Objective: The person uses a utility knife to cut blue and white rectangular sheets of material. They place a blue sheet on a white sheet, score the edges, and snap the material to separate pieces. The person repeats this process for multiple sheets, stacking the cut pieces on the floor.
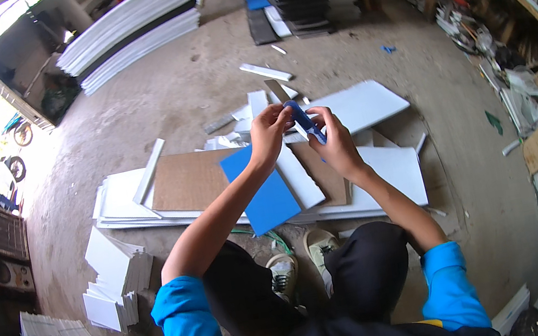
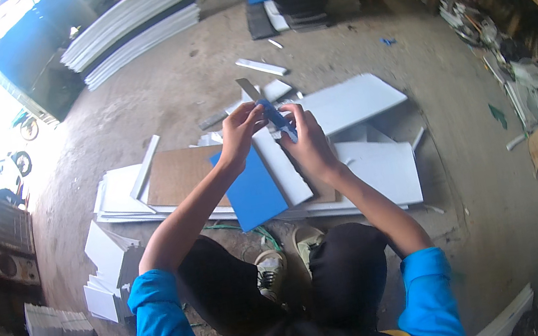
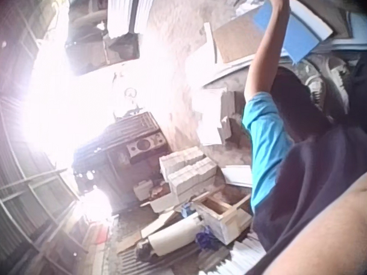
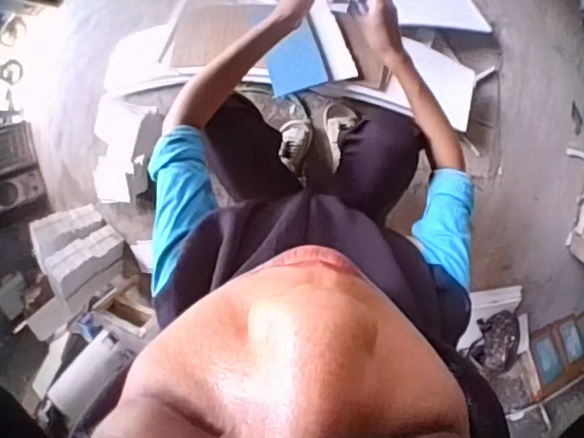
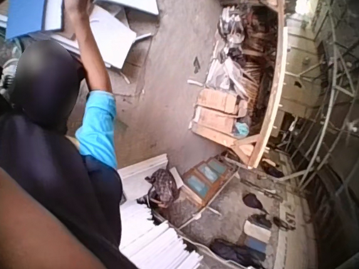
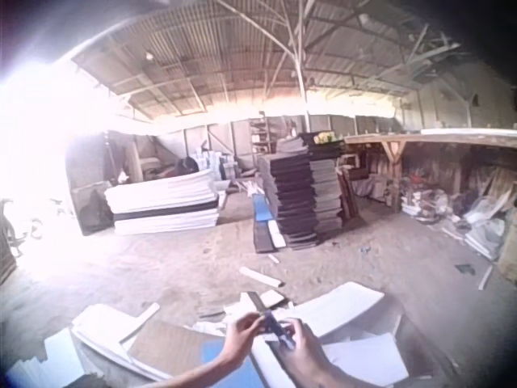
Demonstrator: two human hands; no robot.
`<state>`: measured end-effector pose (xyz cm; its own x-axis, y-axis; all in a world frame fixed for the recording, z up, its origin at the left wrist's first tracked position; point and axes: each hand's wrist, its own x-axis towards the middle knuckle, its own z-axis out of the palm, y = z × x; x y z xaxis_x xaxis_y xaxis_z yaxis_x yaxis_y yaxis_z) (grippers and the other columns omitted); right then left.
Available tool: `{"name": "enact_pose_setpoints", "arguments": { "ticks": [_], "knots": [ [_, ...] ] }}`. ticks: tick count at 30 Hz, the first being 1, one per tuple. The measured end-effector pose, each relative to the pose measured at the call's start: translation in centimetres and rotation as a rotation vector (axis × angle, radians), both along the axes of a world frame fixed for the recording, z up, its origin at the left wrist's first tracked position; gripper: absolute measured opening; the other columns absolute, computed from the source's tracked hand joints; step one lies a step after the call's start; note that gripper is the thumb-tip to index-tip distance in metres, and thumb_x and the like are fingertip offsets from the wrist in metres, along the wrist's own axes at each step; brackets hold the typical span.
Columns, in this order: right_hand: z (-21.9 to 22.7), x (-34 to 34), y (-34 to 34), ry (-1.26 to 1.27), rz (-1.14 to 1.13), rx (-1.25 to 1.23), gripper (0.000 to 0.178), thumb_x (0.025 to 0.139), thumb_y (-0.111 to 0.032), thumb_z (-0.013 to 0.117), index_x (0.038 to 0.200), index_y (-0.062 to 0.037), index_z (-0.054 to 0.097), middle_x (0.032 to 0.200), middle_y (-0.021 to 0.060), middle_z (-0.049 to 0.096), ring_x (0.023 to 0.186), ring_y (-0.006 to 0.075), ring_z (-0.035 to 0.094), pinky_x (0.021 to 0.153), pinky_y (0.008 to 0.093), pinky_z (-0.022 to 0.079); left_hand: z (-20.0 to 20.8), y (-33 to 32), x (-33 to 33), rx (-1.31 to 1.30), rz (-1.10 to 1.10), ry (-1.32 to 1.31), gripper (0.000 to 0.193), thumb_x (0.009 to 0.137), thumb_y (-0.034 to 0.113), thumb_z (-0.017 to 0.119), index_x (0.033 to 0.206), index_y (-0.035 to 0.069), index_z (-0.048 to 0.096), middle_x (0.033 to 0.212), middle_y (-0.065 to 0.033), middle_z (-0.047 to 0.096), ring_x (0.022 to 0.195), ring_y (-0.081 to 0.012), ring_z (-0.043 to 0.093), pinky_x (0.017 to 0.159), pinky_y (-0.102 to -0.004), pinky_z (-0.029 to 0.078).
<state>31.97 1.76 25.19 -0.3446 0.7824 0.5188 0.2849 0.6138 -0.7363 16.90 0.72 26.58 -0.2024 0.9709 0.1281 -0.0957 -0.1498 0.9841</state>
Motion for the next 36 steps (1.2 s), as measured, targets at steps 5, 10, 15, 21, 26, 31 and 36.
{"name": "enact_pose_setpoints", "arguments": {
  "ticks": [5,10,15,21,26,31,36],
  "knots": [
    [5.0,-6.2,-1.2,-0.076,0.353,-0.330,0.019,0.085,-0.013,0.049,0.099,-0.0003,0.046,0.069,0.0036,0.054,0.059,0.0090,0.054,0.052,0.0227,0.043,2.8,-4.9,-5.5,0.209,0.216,-0.082,0.022,0.087,0.015,0.054,0.098,-0.003,0.057,0.093,-0.0083,0.061,0.086,-0.0136,0.059,0.079,-0.0260,0.048],
    [6.0,-11.0,-2.7,-0.137,0.356,-0.353,0.045,0.086,-0.044,0.043,0.087,-0.0007,0.057,0.059,0.0088,0.055,0.058,0.0171,0.058,0.055,0.0332,0.044,4.1,-8.2,-8.1,0.318,0.332,-0.176,0.018,0.086,0.013,0.055,0.091,-0.004,0.057,0.085,-0.0072,0.061,0.077,-0.0096,0.058,0.071,-0.0238,0.050],
    [4.7,-12.2,-3.7,-0.147,0.256,-0.400,0.057,0.084,-0.054,0.045,0.075,0.0004,0.060,0.052,0.0077,0.052,0.055,0.0173,0.057,0.052,0.0327,0.043,2.7,-8.8,-8.7,0.278,0.293,-0.187,0.018,0.087,0.015,0.055,0.091,-0.003,0.057,0.083,-0.0067,0.061,0.077,-0.0107,0.059,0.072,-0.0246,0.050],
    [4.2,-12.9,-3.6,-0.120,0.259,-0.324,0.046,0.086,-0.042,0.046,0.076,0.0006,0.060,0.053,0.0094,0.051,0.055,0.0189,0.057,0.053,0.0350,0.042,1.6,-8.2,-9.8,0.262,0.276,-0.195,0.019,0.086,0.016,0.055,0.089,-0.002,0.058,0.082,-0.0060,0.061,0.075,-0.0107,0.059,0.070,-0.0241,0.050],
    [3.2,-12.4,-3.3,-0.077,0.327,-0.275,0.035,0.088,-0.030,0.044,0.076,0.0003,0.056,0.054,0.0083,0.051,0.052,0.0169,0.054,0.050,0.0338,0.041,1.4,-8.1,-9.9,0.213,0.260,-0.195,0.020,0.087,0.016,0.054,0.093,-0.002,0.059,0.088,-0.0069,0.061,0.079,-0.0121,0.059,0.075,-0.0253,0.049],
    [2.2,-12.0,-2.7,-0.058,0.477,-0.402,0.025,0.089,-0.023,0.041,0.080,-0.0017,0.050,0.054,0.0042,0.049,0.049,0.0118,0.050,0.045,0.0282,0.039,0.9,-7.8,-9.9,0.158,0.236,-0.235,0.020,0.088,0.018,0.053,0.094,-0.001,0.058,0.088,-0.0062,0.061,0.082,-0.0119,0.058,0.077,-0.0258,0.048],
    [0.5,-11.8,-1.4,-0.036,0.555,-0.438,0.017,0.089,-0.016,0.038,0.089,-0.0016,0.046,0.060,0.0040,0.050,0.049,0.0117,0.049,0.045,0.0278,0.040,0.0,-6.8,-9.8,0.130,0.201,-0.307,0.019,0.088,0.018,0.053,0.092,0.000,0.057,0.084,-0.0052,0.060,0.077,-0.0110,0.058,0.072,-0.0243,0.048]
  ]
}}
